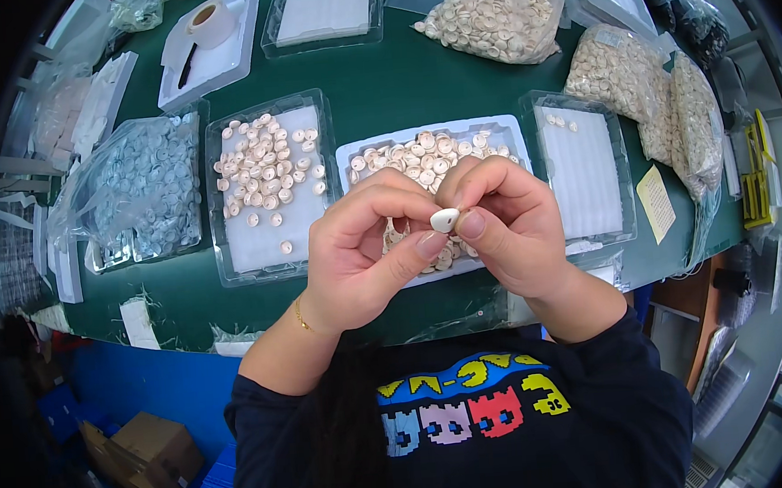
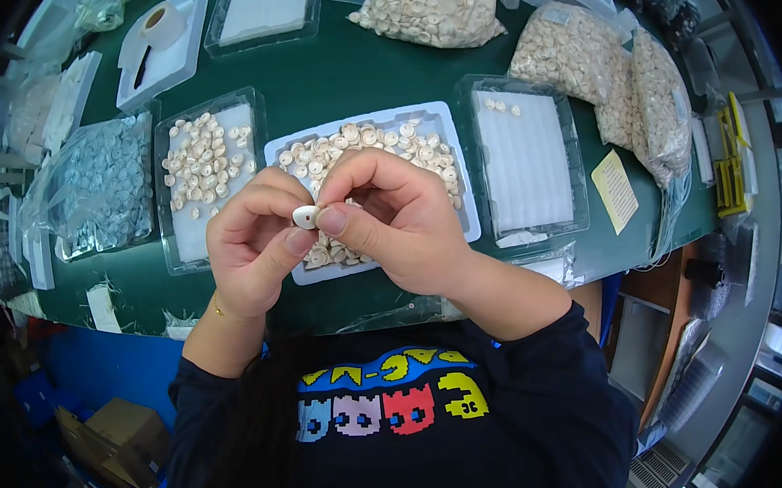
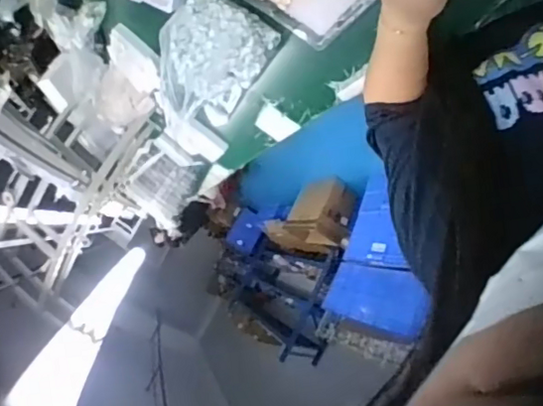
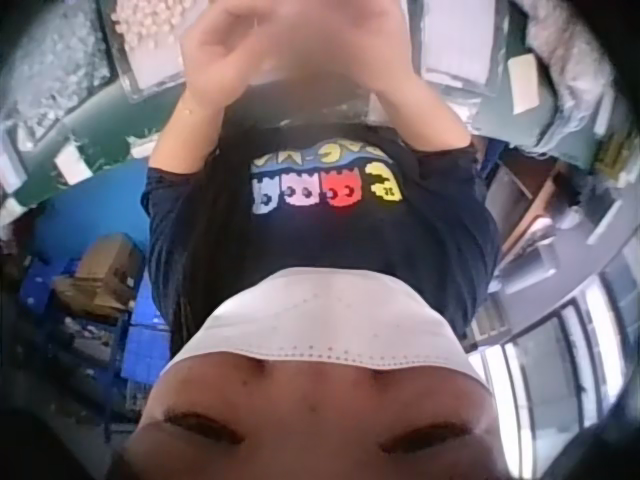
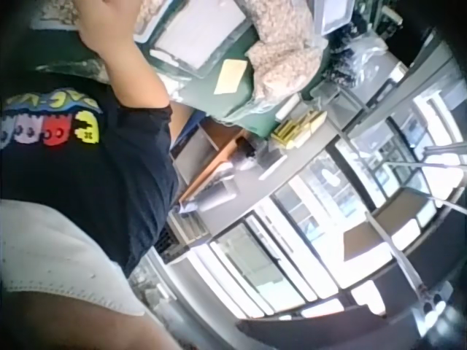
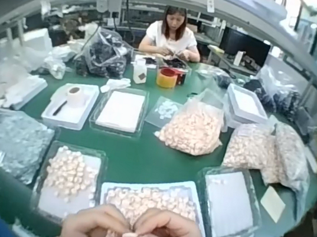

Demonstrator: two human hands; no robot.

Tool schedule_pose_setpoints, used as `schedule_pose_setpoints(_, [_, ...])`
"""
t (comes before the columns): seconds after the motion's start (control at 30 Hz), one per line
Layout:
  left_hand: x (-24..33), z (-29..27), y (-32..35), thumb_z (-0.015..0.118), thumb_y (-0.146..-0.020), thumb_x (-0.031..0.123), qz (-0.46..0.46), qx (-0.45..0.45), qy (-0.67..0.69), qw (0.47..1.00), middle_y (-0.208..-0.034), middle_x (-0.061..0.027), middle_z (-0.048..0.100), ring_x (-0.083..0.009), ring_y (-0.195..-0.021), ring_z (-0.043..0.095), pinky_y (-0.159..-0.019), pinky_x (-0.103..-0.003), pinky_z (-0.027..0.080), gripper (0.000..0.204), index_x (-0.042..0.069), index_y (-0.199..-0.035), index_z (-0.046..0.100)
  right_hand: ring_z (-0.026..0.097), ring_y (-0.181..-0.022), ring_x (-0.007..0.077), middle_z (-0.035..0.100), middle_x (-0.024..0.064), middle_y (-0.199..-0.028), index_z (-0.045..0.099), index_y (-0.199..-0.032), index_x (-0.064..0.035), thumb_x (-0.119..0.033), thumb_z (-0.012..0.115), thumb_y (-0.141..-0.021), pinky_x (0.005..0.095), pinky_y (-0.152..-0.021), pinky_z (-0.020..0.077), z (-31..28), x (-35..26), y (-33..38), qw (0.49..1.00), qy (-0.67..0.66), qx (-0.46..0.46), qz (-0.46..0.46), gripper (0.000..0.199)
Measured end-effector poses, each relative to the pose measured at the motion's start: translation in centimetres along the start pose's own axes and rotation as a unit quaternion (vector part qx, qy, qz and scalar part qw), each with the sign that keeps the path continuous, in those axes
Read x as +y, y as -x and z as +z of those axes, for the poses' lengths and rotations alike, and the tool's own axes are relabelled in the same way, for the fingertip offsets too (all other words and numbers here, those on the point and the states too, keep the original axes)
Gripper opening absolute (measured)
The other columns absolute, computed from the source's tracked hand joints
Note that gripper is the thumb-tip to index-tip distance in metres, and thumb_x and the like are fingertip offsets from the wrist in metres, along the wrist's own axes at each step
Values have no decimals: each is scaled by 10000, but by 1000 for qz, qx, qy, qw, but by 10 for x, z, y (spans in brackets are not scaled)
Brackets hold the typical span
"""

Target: The person picks earbud shell pieces from a tray, fits the pairs together by hand, and holds the paired components up toward the camera.

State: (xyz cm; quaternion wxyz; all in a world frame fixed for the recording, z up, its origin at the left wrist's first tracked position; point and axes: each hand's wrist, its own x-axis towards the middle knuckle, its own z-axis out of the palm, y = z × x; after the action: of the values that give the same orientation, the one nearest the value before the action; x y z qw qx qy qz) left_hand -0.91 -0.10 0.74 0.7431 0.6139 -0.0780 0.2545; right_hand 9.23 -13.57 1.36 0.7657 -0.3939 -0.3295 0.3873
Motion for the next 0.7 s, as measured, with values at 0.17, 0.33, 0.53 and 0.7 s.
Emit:
schedule_pose_setpoints(0.17, [2, 1, 1, 603, -827, 17, -152, 8, 208, 966, -869, -58, 555, -100, -748, 513, -646, -227, 417, 134, -21, -951, 571, 504, -746, 79, 546, 35, -855, 537, -945, 3, -43, 581, -861, 209, -665, 415, 5, -3, -3, 999, 41, -3, -35, 105])
schedule_pose_setpoints(0.33, [3, 1, 1, 597, -845, 65, -201, 9, 288, 936, -889, -71, 570, -105, -741, 534, -645, -231, 446, 144, -20, -958, 570, 508, -765, 108, 559, 55, -859, 570, -1067, 29, 14, 607, -813, 230, -677, 414, 4, -3, -3, 990, 111, -7, -91, 257])
schedule_pose_setpoints(0.53, [1, -1, 2, 607, -848, 122, -233, 23, 322, 917, -900, -114, 599, -127, -743, 562, -651, -240, 461, 151, 2, -934, 580, 511, -750, 121, 559, 54, -825, 607, -1089, 7, 39, 628, -766, 238, -674, 410, 2, -7, -4, 968, 223, -22, -117, 325])
schedule_pose_setpoints(0.7, [-1, -1, 3, 588, -857, 81, -221, 17, 332, 917, -870, -82, 595, -116, -743, 547, -663, -249, 453, 127, -13, -942, 588, 512, -743, 117, 560, 55, -827, 617, -1078, 4, 35, 632, -767, 229, -662, 414, 3, -7, -3, 968, 226, -13, -112, 313])
